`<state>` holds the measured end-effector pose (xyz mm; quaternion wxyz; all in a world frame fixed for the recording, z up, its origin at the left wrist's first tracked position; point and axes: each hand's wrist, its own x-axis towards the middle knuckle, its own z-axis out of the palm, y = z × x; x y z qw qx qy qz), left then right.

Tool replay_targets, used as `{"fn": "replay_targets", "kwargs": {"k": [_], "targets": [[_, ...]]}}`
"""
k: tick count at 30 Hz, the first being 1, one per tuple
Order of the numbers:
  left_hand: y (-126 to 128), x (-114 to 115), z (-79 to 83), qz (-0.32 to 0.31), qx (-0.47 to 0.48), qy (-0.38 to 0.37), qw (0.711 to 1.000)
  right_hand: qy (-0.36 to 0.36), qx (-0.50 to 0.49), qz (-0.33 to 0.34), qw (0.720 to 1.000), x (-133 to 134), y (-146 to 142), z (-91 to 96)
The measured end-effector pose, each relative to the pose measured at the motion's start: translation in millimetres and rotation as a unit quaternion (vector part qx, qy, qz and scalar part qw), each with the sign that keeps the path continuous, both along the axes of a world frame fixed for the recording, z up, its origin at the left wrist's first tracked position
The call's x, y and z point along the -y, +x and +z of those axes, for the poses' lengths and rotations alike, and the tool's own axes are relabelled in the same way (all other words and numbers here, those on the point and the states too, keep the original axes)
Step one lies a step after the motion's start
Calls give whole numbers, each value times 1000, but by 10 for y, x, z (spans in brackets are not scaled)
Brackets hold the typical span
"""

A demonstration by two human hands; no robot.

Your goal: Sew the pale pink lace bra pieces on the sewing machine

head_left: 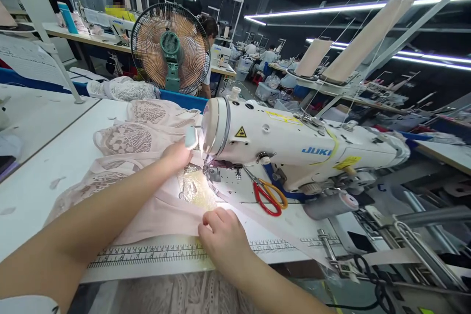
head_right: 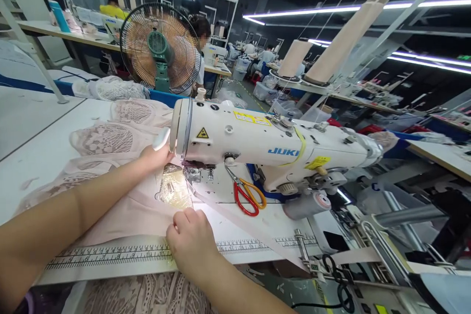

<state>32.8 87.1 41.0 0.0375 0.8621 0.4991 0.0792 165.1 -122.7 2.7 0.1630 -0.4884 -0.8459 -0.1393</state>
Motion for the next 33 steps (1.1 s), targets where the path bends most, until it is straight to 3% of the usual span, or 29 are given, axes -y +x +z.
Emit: {"fn": "replay_targets", "kwargs": {"k": [2,3,5,8,11,13,16,24,28,33], "targets": [[-53,169,99,25,-7,-10,1000,-16,-23,-18,999,173,32,-82],[-94,298,147,6,-9,-13,1000,-28,-33,-25,999,258,38,-118],[-201,602,207,-114,0,-18,993,-50,-42,-28,997,383,31,-164],[-385,997,137,-335,36,-23,941,-113,-44,7,993,355,9,-122],[-537,1138,-89,-434,42,31,900,-196,-56,65,977,58,22,20],[-599,1117,-241,-412,13,87,907,-210,-59,99,971,-175,57,108],[-633,1056,-369,-329,-36,148,932,-199,-63,126,970,-352,121,158],[-481,1021,-325,-230,-98,179,952,-189,-61,80,977,65,249,6],[-424,958,-331,-275,-72,196,939,-188,-45,68,979,122,297,-29],[-420,801,-326,-410,5,222,885,-189,-40,74,978,22,344,-43]]}}
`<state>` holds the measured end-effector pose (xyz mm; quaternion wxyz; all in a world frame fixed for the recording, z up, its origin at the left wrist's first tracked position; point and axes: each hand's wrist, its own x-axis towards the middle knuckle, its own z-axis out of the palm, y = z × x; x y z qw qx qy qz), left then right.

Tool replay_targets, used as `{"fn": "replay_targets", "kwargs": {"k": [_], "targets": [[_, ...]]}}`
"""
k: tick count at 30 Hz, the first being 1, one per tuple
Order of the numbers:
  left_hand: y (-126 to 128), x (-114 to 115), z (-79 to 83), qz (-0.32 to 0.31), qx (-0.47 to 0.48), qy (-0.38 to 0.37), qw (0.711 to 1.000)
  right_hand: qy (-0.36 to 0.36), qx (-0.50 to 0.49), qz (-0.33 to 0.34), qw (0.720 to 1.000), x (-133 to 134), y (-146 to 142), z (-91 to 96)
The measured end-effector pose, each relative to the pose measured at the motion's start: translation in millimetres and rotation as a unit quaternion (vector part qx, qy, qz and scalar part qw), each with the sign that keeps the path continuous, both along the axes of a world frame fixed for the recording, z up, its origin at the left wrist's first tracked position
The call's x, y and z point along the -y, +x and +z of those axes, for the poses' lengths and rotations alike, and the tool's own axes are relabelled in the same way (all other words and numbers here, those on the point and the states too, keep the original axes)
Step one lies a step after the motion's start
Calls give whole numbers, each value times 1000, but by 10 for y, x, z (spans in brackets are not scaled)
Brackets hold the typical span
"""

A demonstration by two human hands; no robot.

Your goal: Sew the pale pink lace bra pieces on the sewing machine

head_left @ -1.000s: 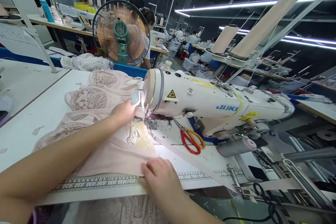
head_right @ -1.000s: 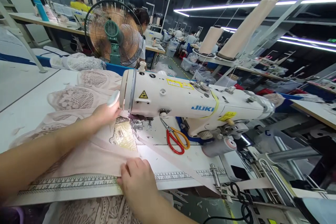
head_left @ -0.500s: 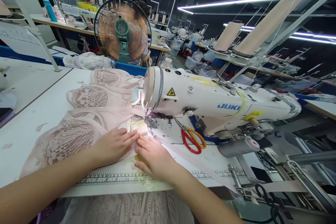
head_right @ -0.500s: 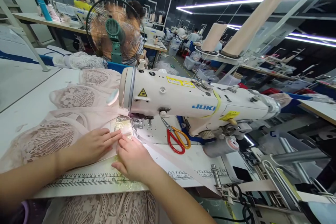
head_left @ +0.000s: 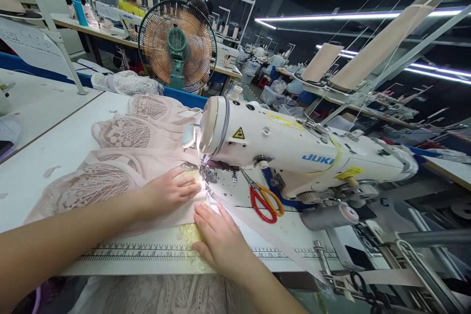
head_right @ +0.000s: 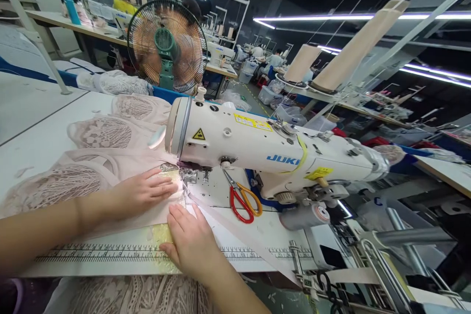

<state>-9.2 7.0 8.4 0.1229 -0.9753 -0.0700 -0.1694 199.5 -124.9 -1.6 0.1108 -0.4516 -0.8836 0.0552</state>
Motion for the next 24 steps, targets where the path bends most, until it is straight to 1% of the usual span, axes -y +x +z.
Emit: {"fn": "replay_targets", "kwargs": {"k": [1,2,5,7,10,14,16,18,22,24], "targets": [[-6,-29,7,-10,0,2,1000,2,0,3,1000,-22,9,-4],[-12,-52,15,-8,-9,6,1000,5,0,6,1000,-42,18,-9],[-25,-78,27,32,-46,19,998,18,-14,8,1000,-87,35,-20],[-18,-62,11,46,-50,14,998,27,-28,-2,999,-102,34,-6],[23,-10,-42,64,-4,-12,998,36,-37,-17,999,-90,2,65],[99,49,-77,93,61,-55,992,28,-25,-6,999,-37,-72,138],[137,56,-61,111,57,-71,990,28,-20,-8,999,-33,-95,104],[177,46,-38,133,43,-75,987,41,-17,-17,999,-55,-97,29],[264,-19,1,184,26,-63,981,95,-28,-45,994,-125,-69,-114],[296,-64,22,191,9,-63,980,118,-39,-57,991,-143,-60,-143]]}}
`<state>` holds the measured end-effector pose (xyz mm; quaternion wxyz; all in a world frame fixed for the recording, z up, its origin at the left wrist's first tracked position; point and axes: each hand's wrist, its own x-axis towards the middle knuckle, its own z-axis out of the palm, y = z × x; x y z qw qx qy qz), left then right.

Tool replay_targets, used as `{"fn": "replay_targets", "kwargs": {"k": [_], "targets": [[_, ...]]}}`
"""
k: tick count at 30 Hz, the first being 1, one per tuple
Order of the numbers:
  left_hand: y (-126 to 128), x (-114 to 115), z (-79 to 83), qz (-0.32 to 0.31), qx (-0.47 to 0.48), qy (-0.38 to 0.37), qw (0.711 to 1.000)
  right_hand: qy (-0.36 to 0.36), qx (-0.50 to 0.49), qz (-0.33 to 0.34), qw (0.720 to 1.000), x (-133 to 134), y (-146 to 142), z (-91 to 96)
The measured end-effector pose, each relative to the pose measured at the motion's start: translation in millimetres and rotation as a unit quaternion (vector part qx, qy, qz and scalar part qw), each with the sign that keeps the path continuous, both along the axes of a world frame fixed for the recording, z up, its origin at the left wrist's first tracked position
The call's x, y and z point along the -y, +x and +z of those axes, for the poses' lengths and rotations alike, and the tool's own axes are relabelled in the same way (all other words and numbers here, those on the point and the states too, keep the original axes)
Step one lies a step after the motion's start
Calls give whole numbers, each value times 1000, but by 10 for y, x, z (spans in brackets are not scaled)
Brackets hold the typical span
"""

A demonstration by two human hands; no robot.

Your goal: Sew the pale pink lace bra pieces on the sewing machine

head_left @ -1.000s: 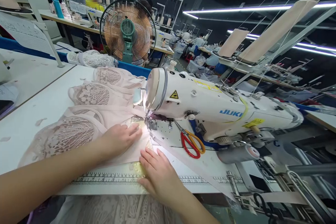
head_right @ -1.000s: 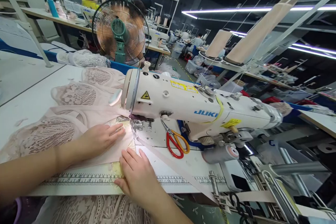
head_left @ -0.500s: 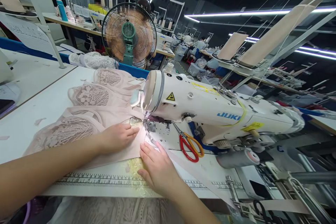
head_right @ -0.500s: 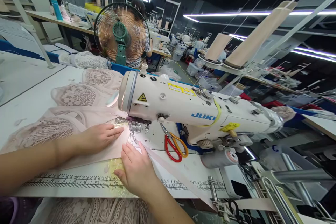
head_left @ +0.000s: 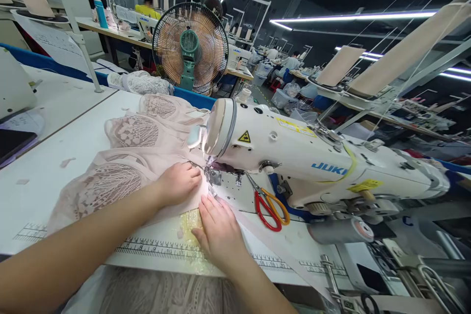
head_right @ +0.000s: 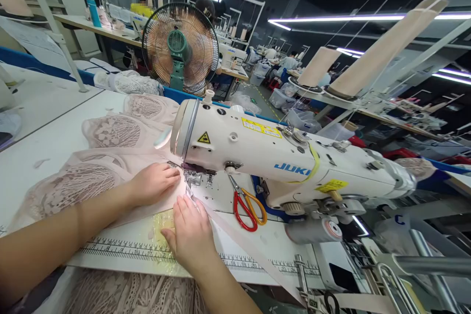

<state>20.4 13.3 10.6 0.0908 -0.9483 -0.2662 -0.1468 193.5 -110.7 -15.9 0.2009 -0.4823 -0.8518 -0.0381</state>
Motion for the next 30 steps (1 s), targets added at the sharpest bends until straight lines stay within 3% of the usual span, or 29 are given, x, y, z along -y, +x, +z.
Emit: {"fn": "replay_targets", "kwargs": {"k": [5,10,23,30], "targets": [[-21,-84,43,-62,-42,-25,997,6,-15,6,1000,26,4,8],[-114,-98,16,-114,-20,-18,993,-3,-16,2,1000,52,14,8],[19,-90,14,-29,-12,-72,997,4,-42,8,999,51,3,49],[-9,-112,7,-58,2,-48,997,11,-41,3,999,48,6,52]]}}
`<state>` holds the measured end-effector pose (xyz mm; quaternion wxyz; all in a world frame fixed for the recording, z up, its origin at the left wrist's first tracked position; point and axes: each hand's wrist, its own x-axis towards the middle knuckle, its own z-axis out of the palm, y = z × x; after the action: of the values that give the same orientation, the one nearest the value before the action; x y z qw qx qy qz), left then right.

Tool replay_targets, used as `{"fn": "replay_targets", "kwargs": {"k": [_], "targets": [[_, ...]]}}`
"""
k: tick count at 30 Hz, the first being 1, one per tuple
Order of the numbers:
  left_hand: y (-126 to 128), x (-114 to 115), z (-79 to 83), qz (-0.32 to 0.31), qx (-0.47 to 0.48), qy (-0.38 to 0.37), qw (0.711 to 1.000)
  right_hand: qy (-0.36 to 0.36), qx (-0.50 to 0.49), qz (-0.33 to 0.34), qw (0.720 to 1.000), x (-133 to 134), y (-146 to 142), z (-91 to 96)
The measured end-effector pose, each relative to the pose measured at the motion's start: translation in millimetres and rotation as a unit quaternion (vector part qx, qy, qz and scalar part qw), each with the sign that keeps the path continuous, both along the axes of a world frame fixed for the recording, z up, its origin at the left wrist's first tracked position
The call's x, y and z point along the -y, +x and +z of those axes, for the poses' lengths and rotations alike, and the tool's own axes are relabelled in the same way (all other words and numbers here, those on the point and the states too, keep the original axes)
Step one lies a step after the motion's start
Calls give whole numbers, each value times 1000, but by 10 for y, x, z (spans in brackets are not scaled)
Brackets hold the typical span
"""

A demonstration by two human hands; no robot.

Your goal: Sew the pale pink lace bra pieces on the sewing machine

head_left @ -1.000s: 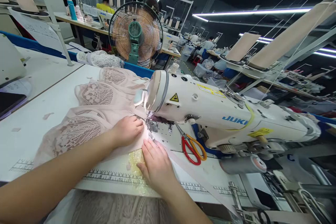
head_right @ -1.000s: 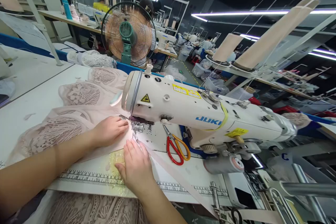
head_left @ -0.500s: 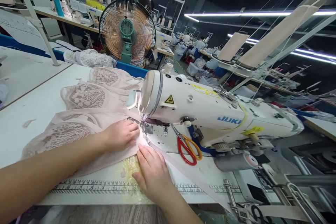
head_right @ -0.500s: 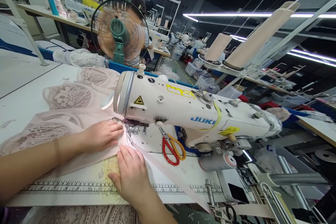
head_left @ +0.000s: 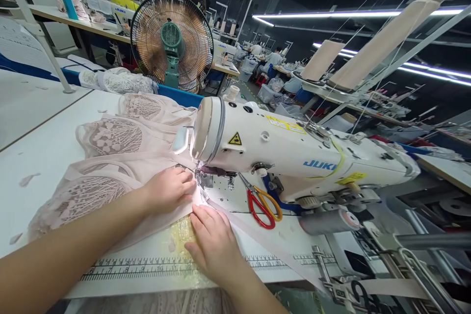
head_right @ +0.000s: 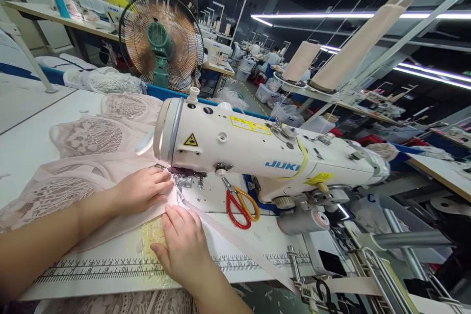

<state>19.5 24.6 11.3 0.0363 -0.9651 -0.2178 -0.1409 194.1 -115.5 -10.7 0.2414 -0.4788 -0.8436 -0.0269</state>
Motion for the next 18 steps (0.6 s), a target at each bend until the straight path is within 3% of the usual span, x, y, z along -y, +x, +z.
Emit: {"fn": "replay_targets", "kwargs": {"k": [11,18], "targets": [[-26,-29,8,-26,17,-8,999,-8,-14,1,1000,-2,12,3],[8,-43,41,-10,-7,-7,1000,-16,-9,-17,1000,-7,7,-44]]}}
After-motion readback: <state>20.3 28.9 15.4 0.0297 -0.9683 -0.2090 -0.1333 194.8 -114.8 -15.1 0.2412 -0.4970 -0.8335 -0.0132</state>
